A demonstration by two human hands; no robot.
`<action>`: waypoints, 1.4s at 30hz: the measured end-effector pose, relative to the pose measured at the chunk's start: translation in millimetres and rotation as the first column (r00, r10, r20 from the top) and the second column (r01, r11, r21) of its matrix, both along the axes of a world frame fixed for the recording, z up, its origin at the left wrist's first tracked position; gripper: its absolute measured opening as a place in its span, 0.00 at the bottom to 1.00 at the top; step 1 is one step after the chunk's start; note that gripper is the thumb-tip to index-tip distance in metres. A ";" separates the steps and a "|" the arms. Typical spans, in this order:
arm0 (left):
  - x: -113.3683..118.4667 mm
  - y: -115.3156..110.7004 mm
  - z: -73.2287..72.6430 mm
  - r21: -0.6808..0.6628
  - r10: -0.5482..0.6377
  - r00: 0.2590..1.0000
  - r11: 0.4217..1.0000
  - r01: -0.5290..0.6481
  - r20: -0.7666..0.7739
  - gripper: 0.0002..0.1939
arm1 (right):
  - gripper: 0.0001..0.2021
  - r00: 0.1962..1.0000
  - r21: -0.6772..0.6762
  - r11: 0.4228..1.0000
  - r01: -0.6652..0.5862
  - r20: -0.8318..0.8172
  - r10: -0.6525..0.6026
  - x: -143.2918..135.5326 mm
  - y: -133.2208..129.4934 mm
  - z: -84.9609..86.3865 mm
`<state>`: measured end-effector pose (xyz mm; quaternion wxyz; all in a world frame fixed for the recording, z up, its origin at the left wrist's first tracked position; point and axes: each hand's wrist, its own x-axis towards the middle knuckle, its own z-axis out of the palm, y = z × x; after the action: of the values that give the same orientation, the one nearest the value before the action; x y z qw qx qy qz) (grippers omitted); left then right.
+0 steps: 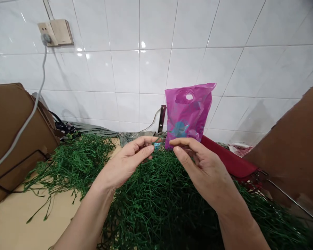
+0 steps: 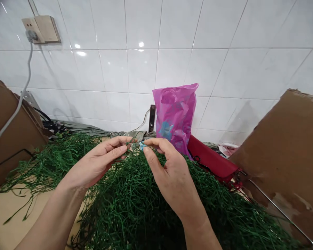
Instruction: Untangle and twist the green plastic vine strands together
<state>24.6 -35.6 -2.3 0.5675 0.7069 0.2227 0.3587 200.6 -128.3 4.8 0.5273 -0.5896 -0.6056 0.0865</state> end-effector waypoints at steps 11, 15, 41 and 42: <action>5.1 -5.9 5.1 0.128 0.043 0.998 0.991 -0.036 -0.052 0.09 | 0.05 0.981 -0.032 0.987 -0.159 -0.122 0.154 -5.1 11.0 -9.8; 3.8 -4.3 5.7 0.147 0.074 0.996 0.987 -0.067 -0.045 0.10 | 0.06 0.957 -0.032 0.975 -0.218 -0.201 0.207 -1.6 11.8 -11.6; 11.6 -14.7 3.2 0.316 0.179 0.984 0.934 -0.169 -0.003 0.11 | 0.08 0.671 0.034 0.992 -0.123 -0.734 0.108 35.3 46.2 -30.5; 6.6 -14.6 6.2 0.302 0.201 0.979 0.932 -0.198 0.022 0.11 | 0.09 0.694 0.039 0.999 -0.031 -0.719 0.049 45.9 45.7 -31.2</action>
<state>31.2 -50.2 4.0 0.4120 0.7609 0.2386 0.4409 246.5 -82.6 -26.4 0.7270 -0.4893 -0.3650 0.3143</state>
